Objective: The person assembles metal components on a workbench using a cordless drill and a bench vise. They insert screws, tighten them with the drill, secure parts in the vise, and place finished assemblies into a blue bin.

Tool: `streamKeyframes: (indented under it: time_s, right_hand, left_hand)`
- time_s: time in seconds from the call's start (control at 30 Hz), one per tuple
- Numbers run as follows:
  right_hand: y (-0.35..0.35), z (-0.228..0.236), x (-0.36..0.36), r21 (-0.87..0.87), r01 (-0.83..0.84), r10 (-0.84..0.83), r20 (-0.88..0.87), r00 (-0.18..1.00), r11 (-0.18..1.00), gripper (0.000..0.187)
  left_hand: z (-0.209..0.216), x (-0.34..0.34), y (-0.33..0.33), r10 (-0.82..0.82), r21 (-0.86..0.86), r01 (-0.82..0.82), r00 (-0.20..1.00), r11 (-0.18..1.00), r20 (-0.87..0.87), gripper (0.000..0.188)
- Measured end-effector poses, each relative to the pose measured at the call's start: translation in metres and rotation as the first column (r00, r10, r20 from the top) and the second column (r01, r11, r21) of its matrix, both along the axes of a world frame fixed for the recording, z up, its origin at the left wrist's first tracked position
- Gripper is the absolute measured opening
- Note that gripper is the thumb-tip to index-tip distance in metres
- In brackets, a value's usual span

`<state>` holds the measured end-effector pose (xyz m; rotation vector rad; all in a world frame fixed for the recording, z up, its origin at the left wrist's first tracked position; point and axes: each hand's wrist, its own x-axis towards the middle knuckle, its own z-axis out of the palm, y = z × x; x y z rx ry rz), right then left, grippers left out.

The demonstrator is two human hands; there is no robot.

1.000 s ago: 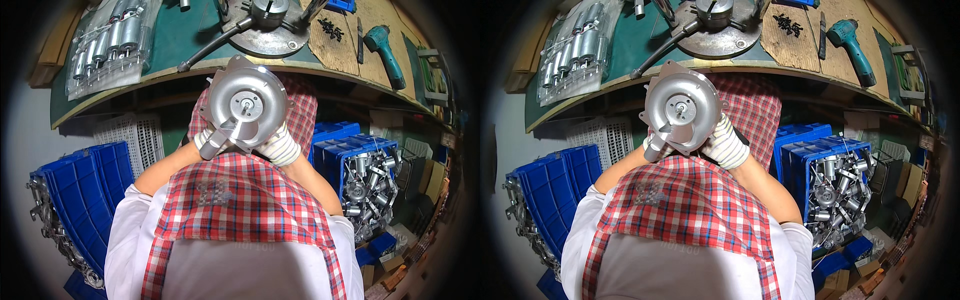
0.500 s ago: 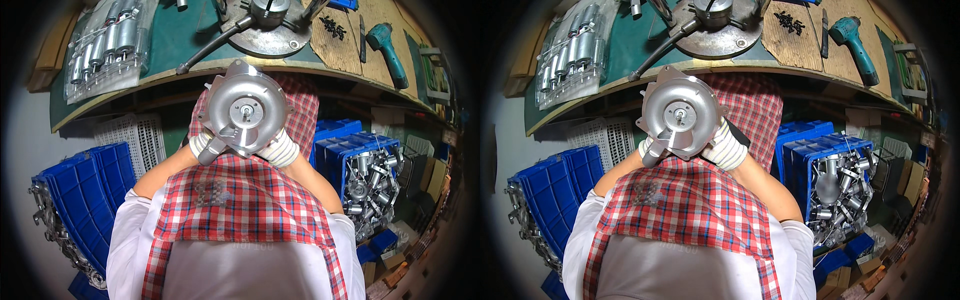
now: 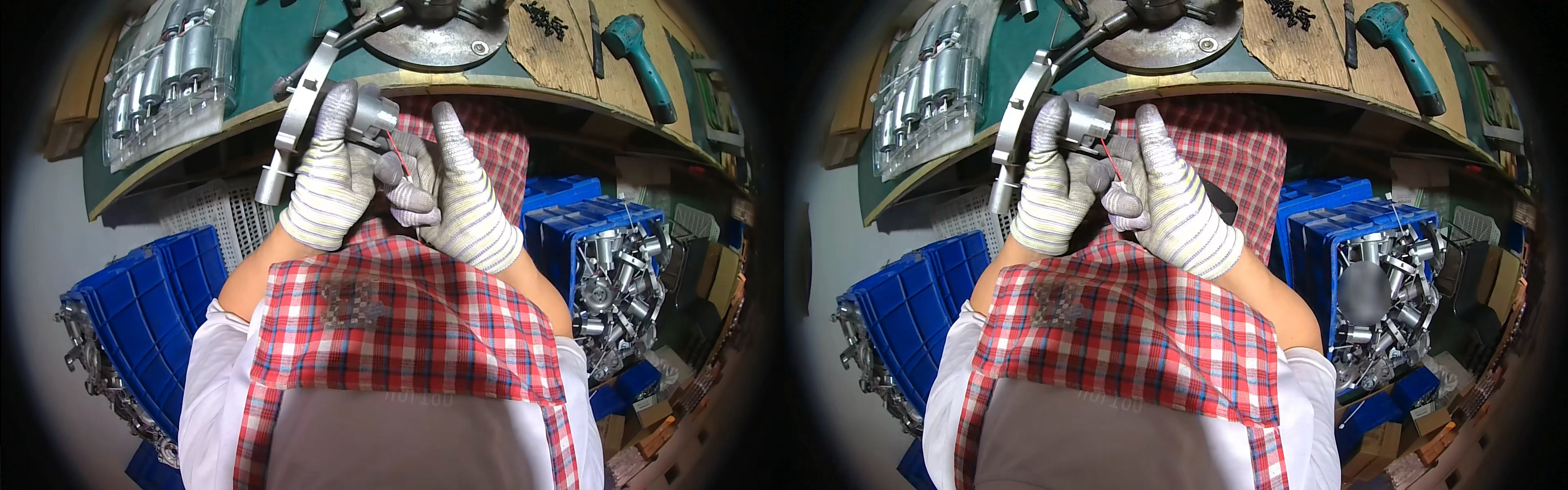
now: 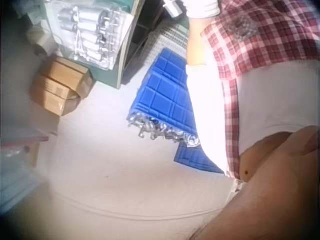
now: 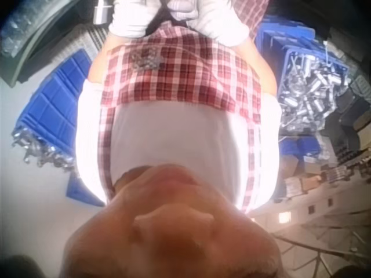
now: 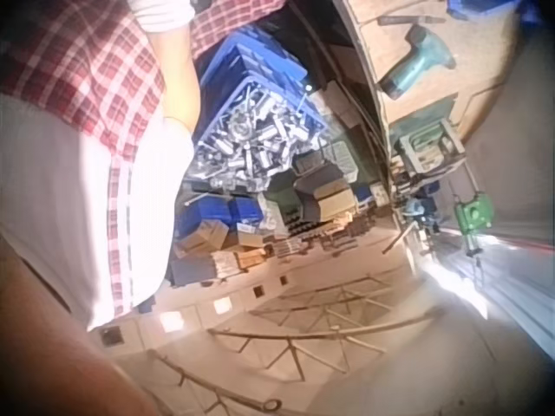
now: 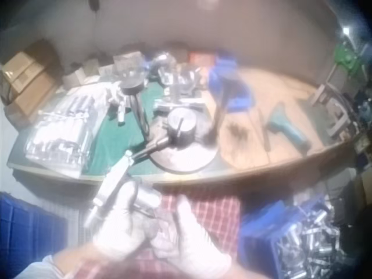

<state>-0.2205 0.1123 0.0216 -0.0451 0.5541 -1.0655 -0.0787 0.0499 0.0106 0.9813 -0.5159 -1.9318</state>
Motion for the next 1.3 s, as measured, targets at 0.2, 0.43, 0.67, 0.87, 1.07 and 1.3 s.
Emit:
streamKeyframes:
  time_s: [0.2, 0.43, 0.67, 0.87, 1.07, 1.3]
  right_hand:
    - [0.0, -0.014, 0.004, -0.007, -0.012, 0.012, 0.098, 0.995, 1.0, 0.06]
    - [0.04, -0.089, -0.01, -0.237, 0.012, -0.051, -0.159, 0.986, 0.971, 0.041]
    - [0.044, -0.098, -0.012, -0.192, -0.014, -0.024, -0.195, 0.981, 0.981, 0.037]
    - [0.033, -0.087, -0.019, -0.619, -0.32, -0.332, -0.707, 0.624, 0.717, 0.055]
    - [0.026, -0.07, -0.018, -0.67, -0.392, -0.509, -0.738, 0.443, 0.63, 0.067]
    - [0.03, -0.085, -0.016, -0.611, -0.366, -0.391, -0.76, 0.519, 0.702, 0.062]
  left_hand:
    - [-0.03, 0.013, 0.005, 0.054, -0.518, 0.251, 0.862, 0.818, 0.504, 0.055]
    - [-0.065, 0.041, 0.003, -0.318, -0.565, 0.552, 0.828, 0.614, 0.463, 0.055]
    - [-0.102, 0.032, 0.001, -0.138, -0.68, 0.406, 0.9, 0.61, 0.414, 0.056]
    - [-0.136, 0.023, -0.005, 0.096, -0.812, 0.302, 0.912, 0.499, 0.398, 0.057]
    - [-0.091, 0.007, -0.023, 0.231, -0.864, 0.265, 0.892, 0.428, 0.388, 0.046]
    - [-0.089, 0.008, -0.021, 0.218, -0.875, 0.342, 0.877, 0.343, 0.428, 0.051]
